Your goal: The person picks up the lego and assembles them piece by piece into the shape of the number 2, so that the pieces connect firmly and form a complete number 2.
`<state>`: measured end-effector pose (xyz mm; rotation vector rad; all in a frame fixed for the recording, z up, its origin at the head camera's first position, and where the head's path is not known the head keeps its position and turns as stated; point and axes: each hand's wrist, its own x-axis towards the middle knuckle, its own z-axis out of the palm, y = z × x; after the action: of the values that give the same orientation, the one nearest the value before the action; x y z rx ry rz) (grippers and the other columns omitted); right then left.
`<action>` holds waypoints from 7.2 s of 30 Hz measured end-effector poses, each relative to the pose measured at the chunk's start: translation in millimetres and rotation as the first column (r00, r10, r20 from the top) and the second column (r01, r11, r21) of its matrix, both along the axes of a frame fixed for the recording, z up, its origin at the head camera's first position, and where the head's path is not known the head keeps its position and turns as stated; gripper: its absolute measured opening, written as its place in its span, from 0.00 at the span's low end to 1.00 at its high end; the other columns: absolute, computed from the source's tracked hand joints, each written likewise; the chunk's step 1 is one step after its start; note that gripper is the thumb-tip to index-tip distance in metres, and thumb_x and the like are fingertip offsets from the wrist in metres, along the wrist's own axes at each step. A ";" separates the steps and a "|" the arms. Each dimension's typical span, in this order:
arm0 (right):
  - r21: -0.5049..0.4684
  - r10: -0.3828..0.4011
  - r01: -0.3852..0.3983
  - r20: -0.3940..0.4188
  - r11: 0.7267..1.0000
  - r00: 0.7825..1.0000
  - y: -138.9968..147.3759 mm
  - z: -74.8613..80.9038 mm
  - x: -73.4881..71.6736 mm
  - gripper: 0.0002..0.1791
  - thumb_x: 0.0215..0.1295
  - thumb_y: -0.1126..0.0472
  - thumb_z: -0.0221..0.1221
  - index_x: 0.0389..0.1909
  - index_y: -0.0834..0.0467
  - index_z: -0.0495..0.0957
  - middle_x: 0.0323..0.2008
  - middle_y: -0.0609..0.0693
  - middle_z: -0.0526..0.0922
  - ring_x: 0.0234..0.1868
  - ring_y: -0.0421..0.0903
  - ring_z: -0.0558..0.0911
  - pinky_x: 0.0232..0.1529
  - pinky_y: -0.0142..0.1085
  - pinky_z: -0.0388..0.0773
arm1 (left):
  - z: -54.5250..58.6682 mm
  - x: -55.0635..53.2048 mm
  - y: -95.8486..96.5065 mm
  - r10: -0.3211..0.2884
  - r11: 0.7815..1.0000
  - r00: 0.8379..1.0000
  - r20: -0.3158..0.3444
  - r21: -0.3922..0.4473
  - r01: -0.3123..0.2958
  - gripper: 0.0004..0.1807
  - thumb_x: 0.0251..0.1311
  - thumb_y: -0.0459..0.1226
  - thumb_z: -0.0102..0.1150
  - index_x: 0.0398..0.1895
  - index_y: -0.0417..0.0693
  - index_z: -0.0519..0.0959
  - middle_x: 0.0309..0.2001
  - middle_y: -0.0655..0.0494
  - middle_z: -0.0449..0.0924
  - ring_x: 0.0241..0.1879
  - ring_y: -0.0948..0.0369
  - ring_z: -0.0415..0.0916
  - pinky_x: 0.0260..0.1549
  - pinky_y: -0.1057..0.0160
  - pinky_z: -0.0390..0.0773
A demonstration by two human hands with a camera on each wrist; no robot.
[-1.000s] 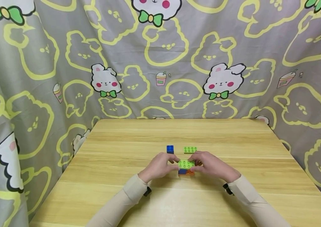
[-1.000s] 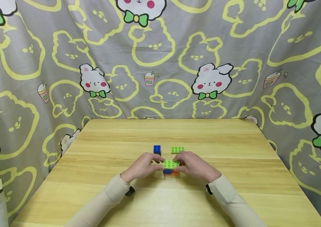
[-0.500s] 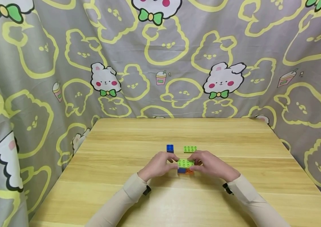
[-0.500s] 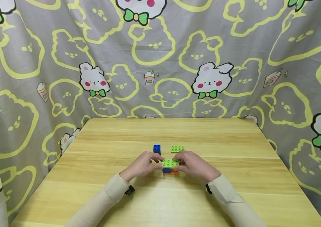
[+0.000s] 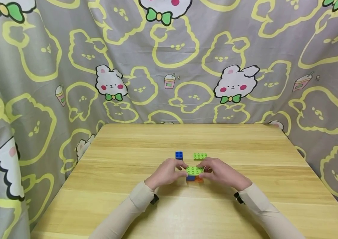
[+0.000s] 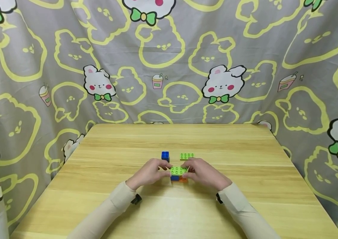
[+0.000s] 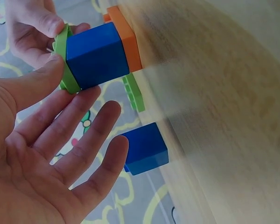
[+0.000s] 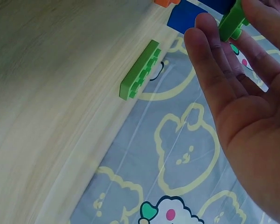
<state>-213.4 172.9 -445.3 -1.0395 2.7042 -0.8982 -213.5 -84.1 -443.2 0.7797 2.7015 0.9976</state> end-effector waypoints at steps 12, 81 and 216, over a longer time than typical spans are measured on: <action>0.012 -0.004 0.005 -0.019 1.000 1.000 -0.9 -0.2 -2.3 0.19 0.67 0.57 0.68 0.56 0.59 0.83 0.42 0.45 0.84 0.36 0.35 0.80 0.37 0.30 0.79 | 0.6 -0.7 1.6 0.022 1.000 1.000 0.008 0.004 -0.022 0.12 0.62 0.43 0.71 0.46 0.50 0.88 0.45 0.59 0.88 0.42 0.63 0.83 0.42 0.65 0.81; -0.211 -0.138 0.179 0.194 0.961 0.971 -16.1 15.5 -61.2 0.24 0.67 0.54 0.68 0.62 0.56 0.79 0.59 0.61 0.82 0.52 0.49 0.86 0.50 0.41 0.85 | -6.2 -10.3 -10.2 -0.056 0.998 0.994 0.093 0.032 0.054 0.17 0.60 0.42 0.72 0.52 0.52 0.84 0.49 0.61 0.85 0.47 0.61 0.82 0.47 0.61 0.80; -0.182 -0.089 0.095 0.038 0.979 0.995 2.2 11.9 -5.2 0.21 0.70 0.50 0.65 0.58 0.56 0.81 0.49 0.48 0.85 0.45 0.42 0.86 0.47 0.39 0.85 | -3.0 -7.6 -10.1 0.033 0.998 0.997 0.063 0.044 -0.036 0.13 0.61 0.43 0.71 0.48 0.51 0.87 0.46 0.60 0.87 0.46 0.60 0.81 0.43 0.61 0.81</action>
<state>-218.6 175.0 -433.4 -0.9287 2.7053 -1.1886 -221.1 -94.2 -446.2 0.6997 2.6573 1.0761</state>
